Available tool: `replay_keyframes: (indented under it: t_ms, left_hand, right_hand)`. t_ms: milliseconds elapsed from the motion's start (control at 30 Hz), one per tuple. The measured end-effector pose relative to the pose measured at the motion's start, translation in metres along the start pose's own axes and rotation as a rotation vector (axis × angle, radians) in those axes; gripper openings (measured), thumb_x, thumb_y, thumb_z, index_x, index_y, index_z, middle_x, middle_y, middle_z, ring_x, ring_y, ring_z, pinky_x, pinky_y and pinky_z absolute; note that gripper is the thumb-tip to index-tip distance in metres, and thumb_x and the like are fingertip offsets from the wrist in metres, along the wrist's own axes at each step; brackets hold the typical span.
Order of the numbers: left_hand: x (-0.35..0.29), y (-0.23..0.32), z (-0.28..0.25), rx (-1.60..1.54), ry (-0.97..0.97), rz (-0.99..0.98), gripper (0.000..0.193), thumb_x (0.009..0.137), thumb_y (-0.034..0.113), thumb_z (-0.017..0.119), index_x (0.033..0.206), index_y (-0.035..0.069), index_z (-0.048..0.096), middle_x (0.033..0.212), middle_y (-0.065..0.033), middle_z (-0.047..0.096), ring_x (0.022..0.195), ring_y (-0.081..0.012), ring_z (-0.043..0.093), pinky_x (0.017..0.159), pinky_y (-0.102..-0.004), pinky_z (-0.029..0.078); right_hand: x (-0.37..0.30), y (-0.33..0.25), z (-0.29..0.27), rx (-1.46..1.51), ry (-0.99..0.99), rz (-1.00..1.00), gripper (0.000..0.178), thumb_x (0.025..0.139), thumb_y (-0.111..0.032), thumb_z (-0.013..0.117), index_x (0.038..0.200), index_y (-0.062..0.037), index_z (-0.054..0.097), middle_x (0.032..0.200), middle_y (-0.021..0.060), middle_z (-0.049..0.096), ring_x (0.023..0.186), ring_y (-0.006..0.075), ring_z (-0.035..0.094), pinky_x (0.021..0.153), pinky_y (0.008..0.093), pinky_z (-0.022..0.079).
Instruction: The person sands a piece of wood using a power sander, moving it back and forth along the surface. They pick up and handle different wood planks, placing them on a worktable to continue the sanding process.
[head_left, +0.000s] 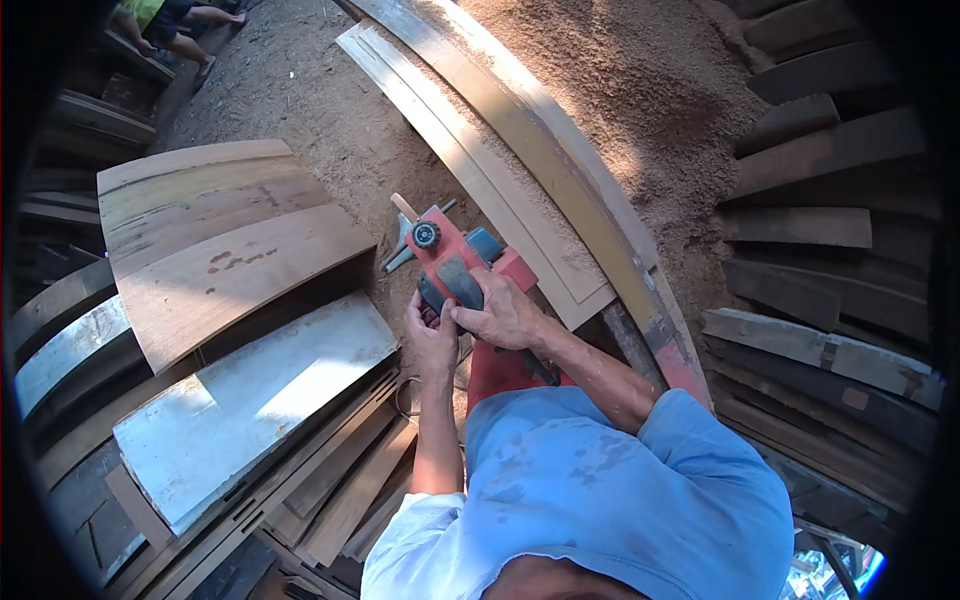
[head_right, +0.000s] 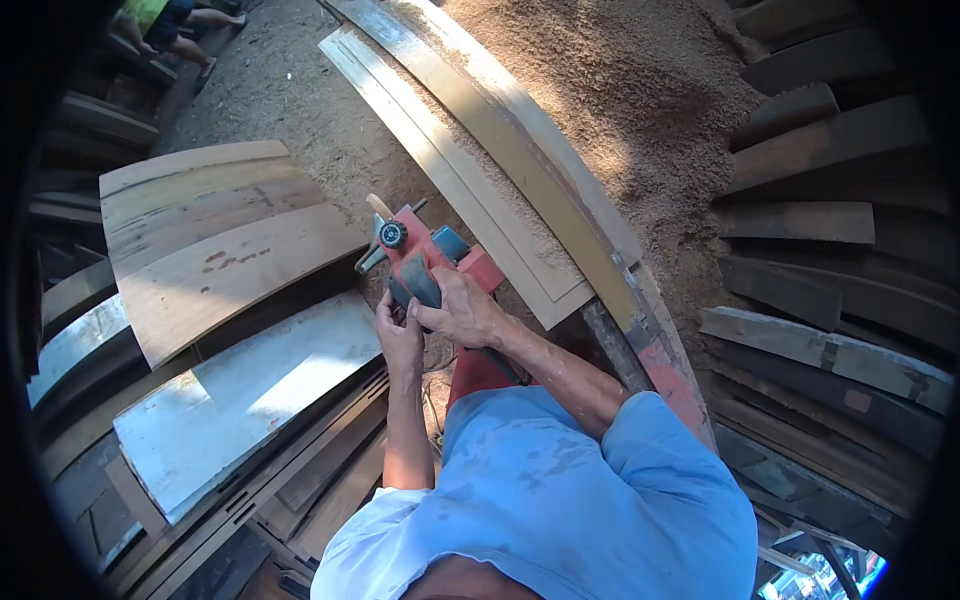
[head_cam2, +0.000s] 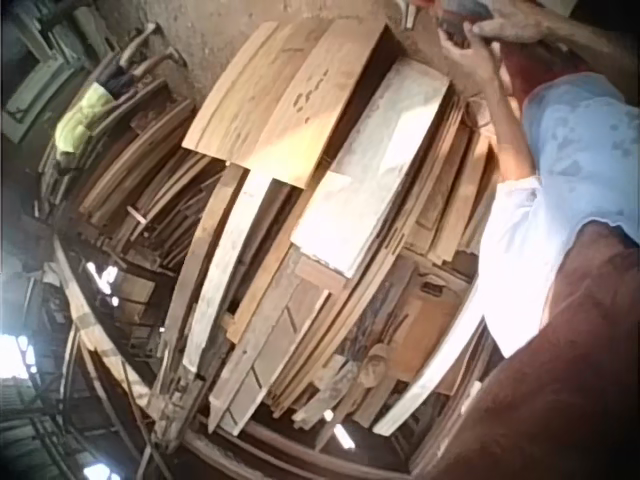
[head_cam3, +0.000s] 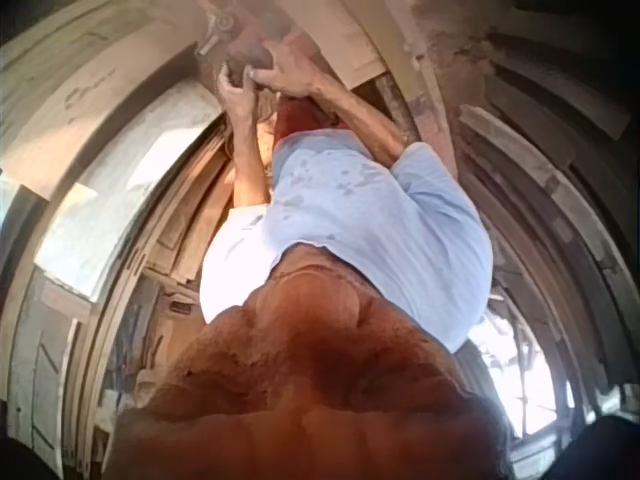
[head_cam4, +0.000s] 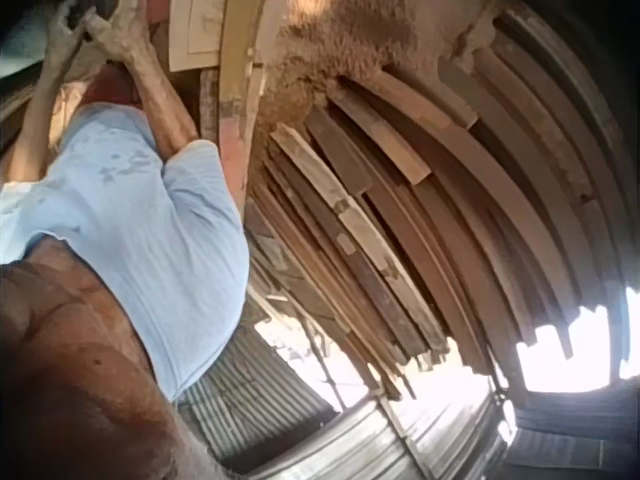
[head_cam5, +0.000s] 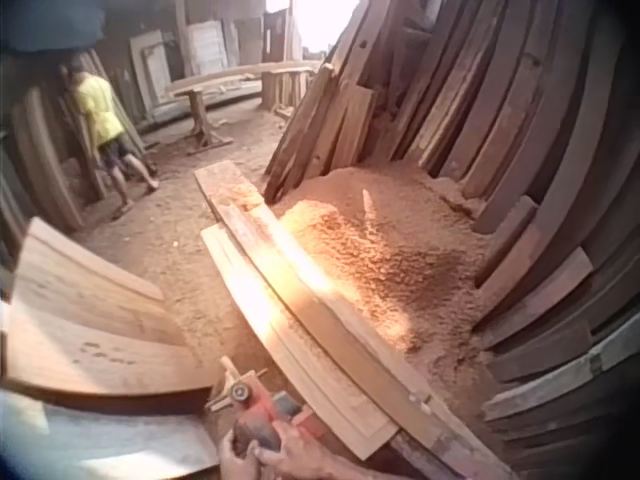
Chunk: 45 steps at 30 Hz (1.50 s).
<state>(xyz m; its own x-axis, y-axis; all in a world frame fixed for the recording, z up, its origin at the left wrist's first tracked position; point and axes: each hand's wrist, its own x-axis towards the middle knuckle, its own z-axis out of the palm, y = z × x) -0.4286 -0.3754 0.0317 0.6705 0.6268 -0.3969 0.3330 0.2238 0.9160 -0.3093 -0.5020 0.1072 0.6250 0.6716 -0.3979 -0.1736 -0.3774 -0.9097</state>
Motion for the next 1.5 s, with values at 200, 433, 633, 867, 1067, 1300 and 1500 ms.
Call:
replay_keyframes:
  t_ms: [200, 433, 633, 867, 1067, 1300, 1500]
  left_hand:
    - [-0.091, -0.029, 0.042, -0.059, -0.097, -0.072, 0.07, 0.096, 0.015, 0.079, 0.149, -0.009, 0.04, 0.123, -0.0164, 0.068, 0.11, -0.0181, 0.07, 0.095, -0.032, 0.059]
    - [-0.165, -0.093, 0.075, 0.095, -0.254, -0.067, 0.066, 0.094, 0.015, 0.08, 0.149, -0.005, 0.049, 0.132, -0.0148, 0.058, 0.117, -0.0226, 0.068, 0.099, -0.0339, 0.058]
    - [-0.174, -0.12, 0.084, 0.148, -0.244, -0.018, 0.063, 0.093, 0.017, 0.08, 0.148, 0.0, 0.054, 0.126, -0.0155, 0.056, 0.115, -0.0241, 0.065, 0.099, -0.0362, 0.055]
    - [-0.133, -0.067, 0.083, 0.335, -0.26, 0.021, 0.053, 0.099, 0.016, 0.073, 0.148, 0.003, 0.056, 0.124, -0.0101, 0.067, 0.115, -0.0176, 0.064, 0.099, -0.0328, 0.051]
    - [-0.074, -0.066, 0.077, 0.287, -0.184, 0.128, 0.055, 0.094, 0.026, 0.078, 0.142, 0.006, 0.061, 0.107, -0.0133, 0.06, 0.101, -0.0267, 0.062, 0.091, -0.0405, 0.051]
    - [-0.002, -0.046, 0.068, 0.252, -0.166, 0.129, 0.056, 0.092, 0.029, 0.08, 0.14, 0.005, 0.063, 0.111, -0.0162, 0.062, 0.101, -0.0285, 0.063, 0.092, -0.0411, 0.051]
    - [0.058, -0.022, 0.06, 0.198, -0.176, 0.118, 0.058, 0.094, 0.03, 0.079, 0.143, 0.005, 0.062, 0.113, -0.0142, 0.064, 0.106, -0.0255, 0.064, 0.095, -0.0384, 0.051]
  right_hand:
    - [-0.103, 0.046, -0.029, -0.113, 0.083, -0.026, 0.038, 0.088, -0.017, 0.074, 0.118, 0.0042, 0.062, 0.094, 0.0142, 0.069, 0.083, 0.0216, 0.069, 0.074, 0.0383, 0.056]
    - [-0.197, 0.101, -0.048, -0.031, 0.166, 0.062, 0.035, 0.084, -0.02, 0.077, 0.101, 0.0043, 0.06, 0.09, 0.0233, 0.069, 0.084, 0.0337, 0.071, 0.075, 0.046, 0.055]
    - [-0.211, 0.114, -0.055, -0.147, 0.175, 0.036, 0.031, 0.083, -0.017, 0.076, 0.098, 0.002, 0.058, 0.083, 0.0214, 0.067, 0.078, 0.0329, 0.072, 0.072, 0.046, 0.055]
    - [-0.167, 0.104, -0.055, -0.101, 0.179, -0.003, 0.032, 0.084, -0.019, 0.074, 0.1, 0.0022, 0.056, 0.069, 0.0178, 0.066, 0.064, 0.0319, 0.071, 0.065, 0.0442, 0.056]
    - [-0.109, 0.079, -0.057, -0.15, 0.187, -0.015, 0.035, 0.082, -0.02, 0.075, 0.102, 0.0031, 0.058, 0.085, 0.0241, 0.068, 0.081, 0.037, 0.072, 0.074, 0.0467, 0.055]
    - [-0.039, 0.053, -0.059, -0.131, 0.186, -0.045, 0.035, 0.082, -0.021, 0.076, 0.103, 0.0024, 0.061, 0.09, 0.0219, 0.068, 0.083, 0.0338, 0.069, 0.076, 0.0456, 0.054]
    - [0.021, 0.032, -0.058, -0.155, 0.182, -0.054, 0.033, 0.083, -0.017, 0.077, 0.107, 0.001, 0.064, 0.088, 0.0153, 0.068, 0.08, 0.0241, 0.067, 0.075, 0.0406, 0.054]
